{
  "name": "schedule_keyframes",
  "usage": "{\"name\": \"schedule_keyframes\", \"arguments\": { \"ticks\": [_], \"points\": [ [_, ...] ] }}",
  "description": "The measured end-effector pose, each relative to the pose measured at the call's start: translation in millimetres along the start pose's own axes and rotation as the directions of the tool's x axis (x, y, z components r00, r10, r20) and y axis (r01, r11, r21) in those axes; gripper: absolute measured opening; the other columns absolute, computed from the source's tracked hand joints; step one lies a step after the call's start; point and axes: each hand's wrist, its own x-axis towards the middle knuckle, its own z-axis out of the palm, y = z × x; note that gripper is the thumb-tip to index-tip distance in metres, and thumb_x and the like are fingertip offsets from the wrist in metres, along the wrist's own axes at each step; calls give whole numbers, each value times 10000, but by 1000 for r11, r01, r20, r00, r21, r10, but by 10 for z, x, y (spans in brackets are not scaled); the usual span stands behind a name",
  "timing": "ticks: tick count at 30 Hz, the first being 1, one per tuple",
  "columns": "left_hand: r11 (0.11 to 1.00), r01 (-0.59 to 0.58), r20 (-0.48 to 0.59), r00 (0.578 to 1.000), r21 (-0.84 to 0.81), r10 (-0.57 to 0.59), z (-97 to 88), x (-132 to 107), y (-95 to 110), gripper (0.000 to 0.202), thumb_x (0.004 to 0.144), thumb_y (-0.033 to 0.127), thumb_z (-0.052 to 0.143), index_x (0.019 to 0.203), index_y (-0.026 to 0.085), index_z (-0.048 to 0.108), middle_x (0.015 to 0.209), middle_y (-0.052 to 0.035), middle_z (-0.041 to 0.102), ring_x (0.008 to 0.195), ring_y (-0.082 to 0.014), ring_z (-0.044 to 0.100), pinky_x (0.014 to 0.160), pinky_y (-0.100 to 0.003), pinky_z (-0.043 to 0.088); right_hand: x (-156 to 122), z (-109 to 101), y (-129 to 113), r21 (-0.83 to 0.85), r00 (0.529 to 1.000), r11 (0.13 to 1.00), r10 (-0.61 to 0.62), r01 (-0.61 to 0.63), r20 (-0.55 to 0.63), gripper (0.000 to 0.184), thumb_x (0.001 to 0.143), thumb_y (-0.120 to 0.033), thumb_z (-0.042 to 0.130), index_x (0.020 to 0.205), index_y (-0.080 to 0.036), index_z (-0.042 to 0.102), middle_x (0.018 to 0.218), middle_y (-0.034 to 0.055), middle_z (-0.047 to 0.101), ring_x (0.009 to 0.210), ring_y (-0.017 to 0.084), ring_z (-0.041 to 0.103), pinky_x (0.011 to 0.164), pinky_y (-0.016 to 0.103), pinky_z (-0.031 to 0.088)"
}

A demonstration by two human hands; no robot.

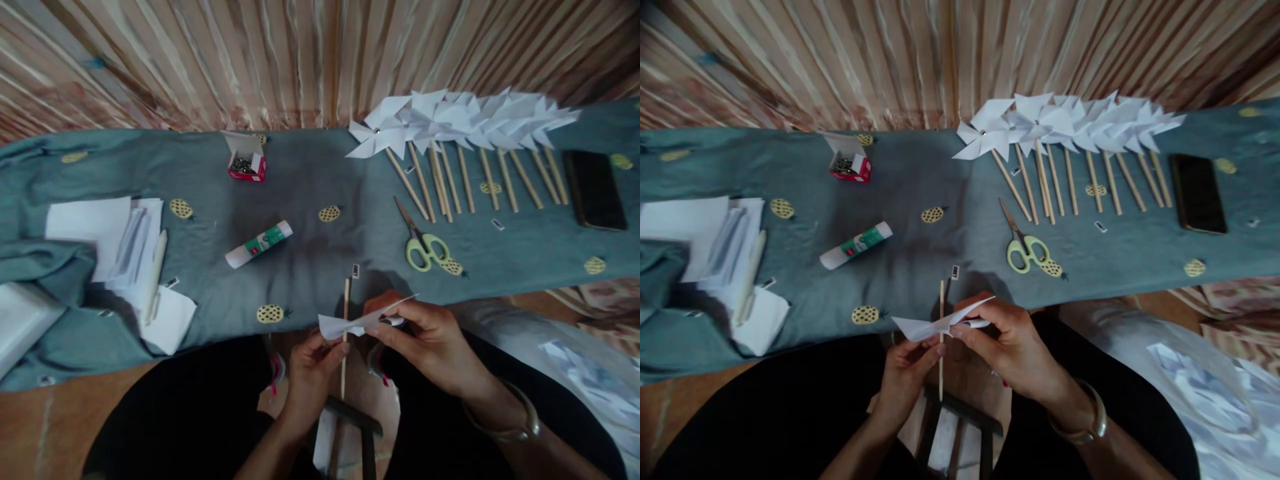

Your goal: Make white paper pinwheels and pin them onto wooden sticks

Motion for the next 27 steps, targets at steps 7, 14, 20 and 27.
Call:
{"name": "schedule_keyframes", "arguments": {
  "ticks": [7,14,20,27],
  "points": [
    [998,-9,-24,1000,61,11,-22,4,33,71,620,288,773,671,239,767,767,-44,724,766,-213,667,755,-320,544,87,48,37,-244,973,946,-228,213,-36,123,865,-163,593,899,-248,675,855,4,729,815,153,682,753,267,543],
    [997,-24,-58,998,69,28,-68,47,-125,67,616,262,771,676,290,780,772,-30,742,765,-219,691,753,-318,562,107,81,90,-235,950,926,-311,296,-32,276,826,-24,578,1014,-217,633,912,43,695,874,173,642,784,328,518],
    [994,20,6,1000,110,-21,-136,36,-253,116,676,326,770,777,275,794,798,-41,757,766,-222,701,730,-294,568,91,84,110,-201,965,947,-260,252,-16,301,826,-43,575,1046,-236,645,925,46,692,860,195,647,743,354,520],
    [993,57,15,998,104,-59,-125,-2,-237,181,724,321,738,863,219,794,830,-61,766,815,-227,707,771,-286,565,118,97,128,-193,954,937,-300,292,-12,241,824,-29,587,1023,-156,637,913,69,678,851,184,637,732,346,514]
  ]
}}
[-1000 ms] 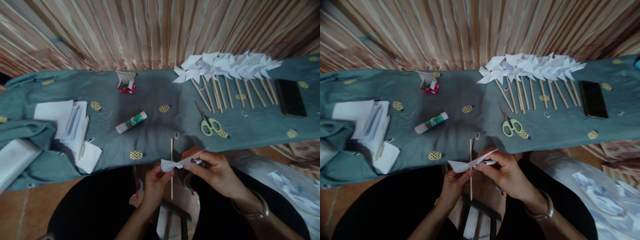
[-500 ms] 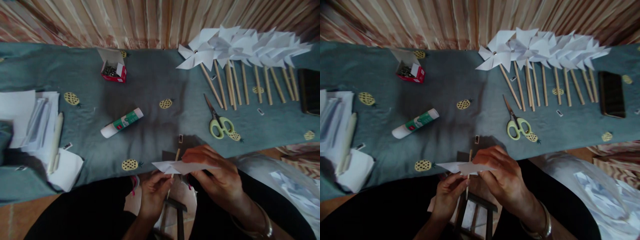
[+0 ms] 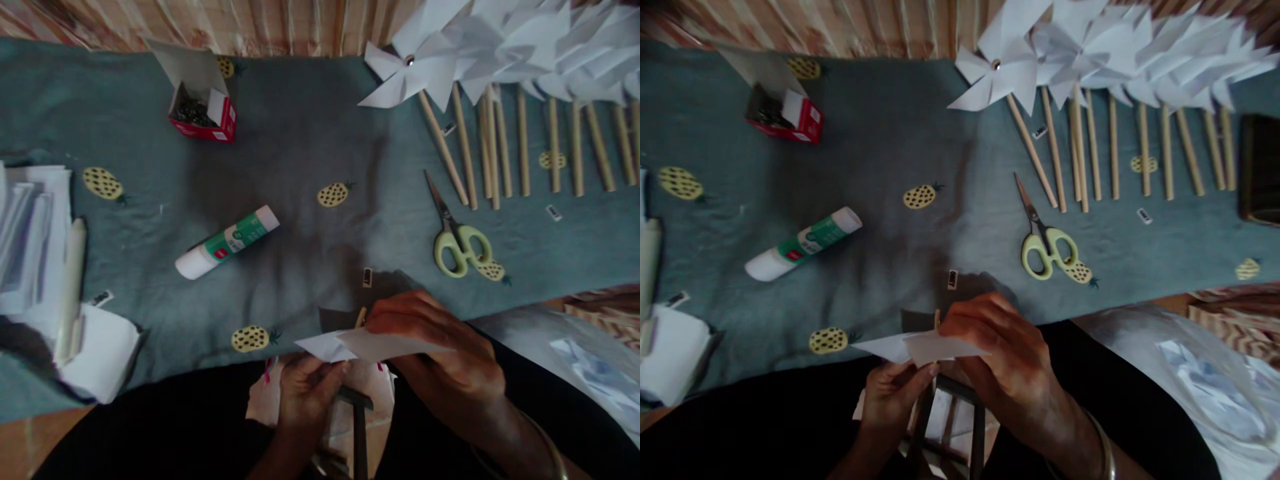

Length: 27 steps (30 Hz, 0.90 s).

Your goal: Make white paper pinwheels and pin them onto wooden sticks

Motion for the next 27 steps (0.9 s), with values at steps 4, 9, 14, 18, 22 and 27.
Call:
{"name": "schedule_keyframes", "arguments": {
  "ticks": [4,9,14,18,22,27],
  "points": [
    [1000,14,0,1000,-21,-14,15,-1,36,194,724,311,741,885,215,792,881,-67,768,863,-242,709,815,-308,565,12,4,1,-4,1000,1000,-11,11,1,251,812,4,583,1014,-138,627,908,76,674,865,185,631,750,347,514],
    [999,32,-2,999,-12,-32,10,4,25,175,712,314,751,852,220,795,850,-59,769,829,-230,708,800,-301,566,39,2,-20,-8,1000,1000,-28,28,10,226,827,-9,580,1007,-137,624,897,78,674,853,181,635,734,333,519],
    [999,39,-28,999,-1,-39,-8,6,-26,207,689,343,769,838,203,797,823,-68,765,806,-232,701,771,-302,566,59,-2,-42,-19,999,999,-31,31,19,191,840,-15,570,988,-121,626,888,82,675,842,165,635,730,314,516],
    [999,48,-45,998,6,-48,-5,8,-52,211,679,353,776,831,208,797,791,-63,761,766,-218,690,732,-289,565,57,-7,-41,-20,999,999,-33,33,21,176,834,-14,584,977,-109,623,883,85,676,848,159,630,747,314,512],
    [998,64,-47,997,-20,-65,8,2,-41,204,668,339,786,831,216,797,816,-57,765,789,-224,696,776,-306,564,48,-2,-28,-52,999,998,-19,21,33,195,839,-1,559,980,-121,622,890,76,679,875,156,629,782,314,507],
    [998,44,-37,998,-41,-46,27,-16,-19,172,682,302,778,830,217,797,820,-58,761,796,-223,693,783,-314,558,78,0,-47,-85,999,995,54,-53,5,161,845,-44,585,913,-186,621,868,34,695,864,140,640,771,262,518]
  ]
}}
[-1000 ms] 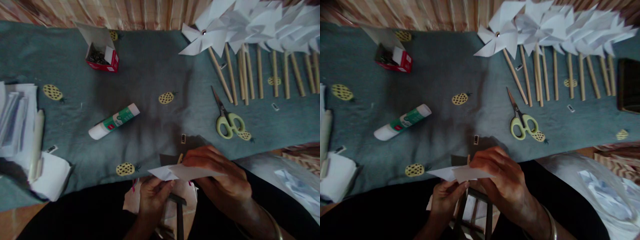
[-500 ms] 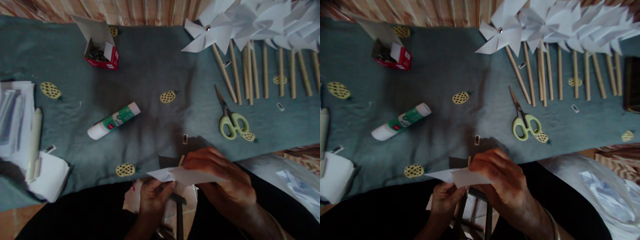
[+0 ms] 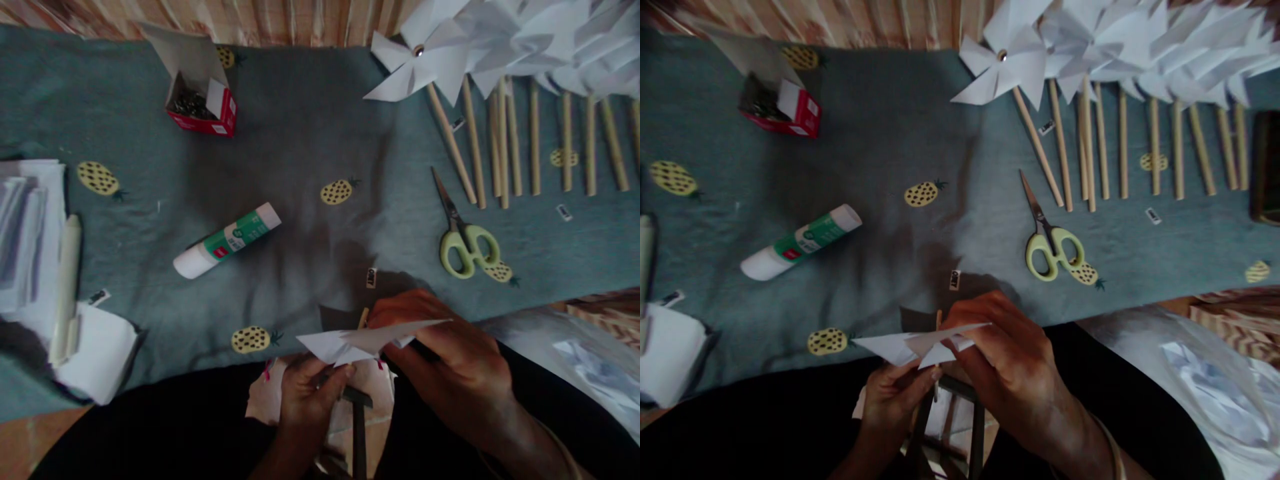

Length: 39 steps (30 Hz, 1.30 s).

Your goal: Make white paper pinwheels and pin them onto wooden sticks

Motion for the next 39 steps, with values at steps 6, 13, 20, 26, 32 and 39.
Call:
{"name": "schedule_keyframes", "arguments": {
  "ticks": [6,13,20,26,32,39],
  "points": [
    [993,-38,44,998,-111,43,66,-25,99,151,665,266,791,812,233,798,873,-56,747,853,-209,674,790,-285,536,51,-32,-34,-13,978,982,189,-189,92,71,875,-182,608,900,-234,649,877,-8,698,834,130,650,742,239,501],
    [991,-23,96,995,-130,36,85,-116,283,186,631,277,806,806,215,798,804,-41,721,759,-161,635,703,-231,507,152,-24,-70,-29,929,937,348,-347,122,108,847,-230,618,897,-198,708,856,23,698,793,161,649,710,276,470],
    [988,28,64,998,-155,-19,104,-157,304,272,559,293,826,807,187,792,746,-57,744,624,-126,599,604,-225,470,259,-27,4,24,899,918,382,-396,214,157,794,-264,620,819,-163,737,750,20,722,661,157,616,627,266,434],
    [959,55,56,998,-278,-41,135,-173,325,332,462,272,872,764,162,786,647,-46,715,546,-96,567,553,-217,460,370,-60,57,-24,883,927,363,-374,298,168,743,-276,642,778,-150,746,664,9,673,649,162,575,576,240,392],
    [941,70,91,995,-330,-42,125,-202,377,380,382,269,910,718,154,776,676,-49,710,573,-95,578,597,-238,478,569,-146,-2,-201,827,938,344,-283,444,195,721,-289,627,741,-118,718,620,-18,572,628,121,494,563,223,324],
    [942,48,143,990,-332,0,93,-271,439,408,402,279,916,753,126,774,668,-54,691,615,-100,580,635,-232,459,720,-221,-117,-287,784,924,368,-251,500,183,665,-288,672,591,-127,627,517,-62,396,530,81,364,511,232,250]
  ]
}}
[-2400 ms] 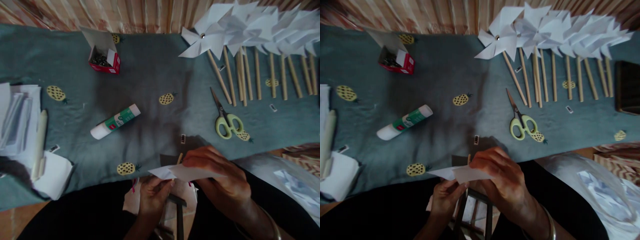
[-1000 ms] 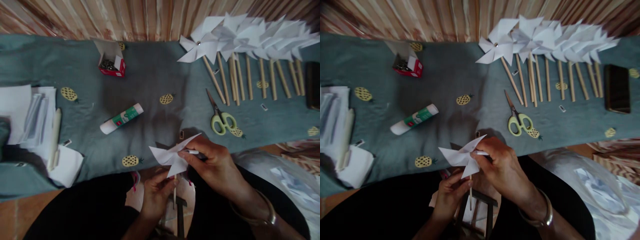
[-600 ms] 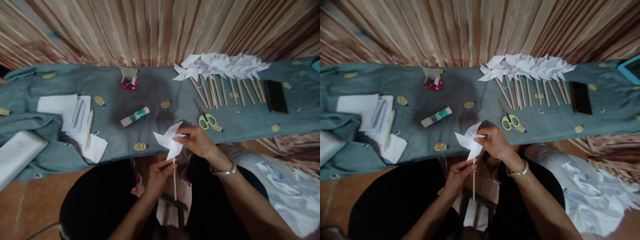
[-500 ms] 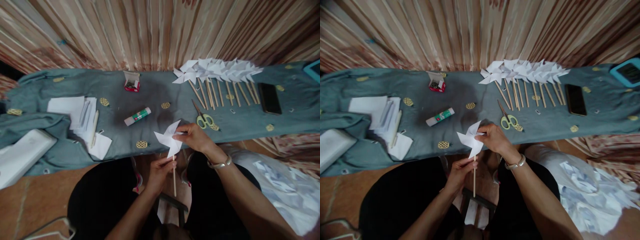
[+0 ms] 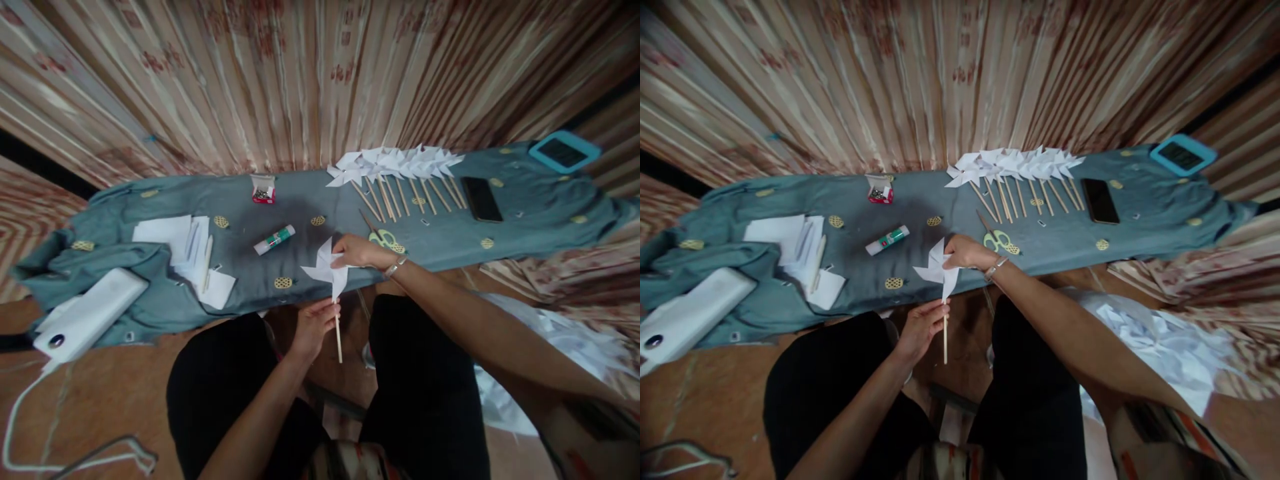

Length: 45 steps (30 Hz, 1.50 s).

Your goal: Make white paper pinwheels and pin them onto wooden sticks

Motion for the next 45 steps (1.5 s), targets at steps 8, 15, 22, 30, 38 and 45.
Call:
{"name": "schedule_keyframes", "arguments": {
  "ticks": [8,15,22,30,38,45],
  "points": [
    [1000,-16,22,1000,16,15,-24,-12,9,394,409,284,911,733,118,760,655,-45,674,617,-102,568,677,-259,459,-5,-51,-155,-105,997,991,80,-79,4,124,652,-225,694,581,-136,645,506,-39,454,541,104,425,526,251,282],
    [999,-5,20,1000,40,5,-14,-2,14,420,400,303,916,739,113,758,661,-44,675,625,-103,581,687,-262,470,11,-91,-187,-99,990,986,137,-134,18,116,640,-243,721,597,-149,668,496,-41,483,534,101,442,500,231,298],
    [999,-1,-9,1000,46,1,8,14,8,432,368,320,921,723,133,760,715,-64,709,624,-110,592,690,-279,490,23,-99,-228,-72,984,982,178,-177,14,146,622,-210,740,541,-157,631,496,-36,485,529,102,440,505,237,299],
    [999,-15,-22,1000,51,16,21,25,-10,443,350,326,924,715,134,764,667,-56,699,605,-107,590,644,-251,488,38,-87,-184,16,982,982,189,-189,6,172,589,-198,747,506,-160,601,496,-33,488,559,114,456,527,244,302],
    [995,-70,-29,997,68,72,39,-32,31,414,367,320,912,707,134,767,637,-45,685,608,-111,584,646,-254,477,-97,-26,-70,240,988,963,143,-125,-62,188,581,-239,727,510,-152,576,457,-73,398,478,68,338,474,243,206],
    [967,-194,21,981,165,193,81,46,257,367,452,318,881,751,134,774,570,2,643,510,-71,504,539,-212,413,-73,-17,-41,570,967,822,153,-9,-206,206,555,-295,738,649,-128,663,553,-33,571,513,84,446,466,213,280]
  ]
}}
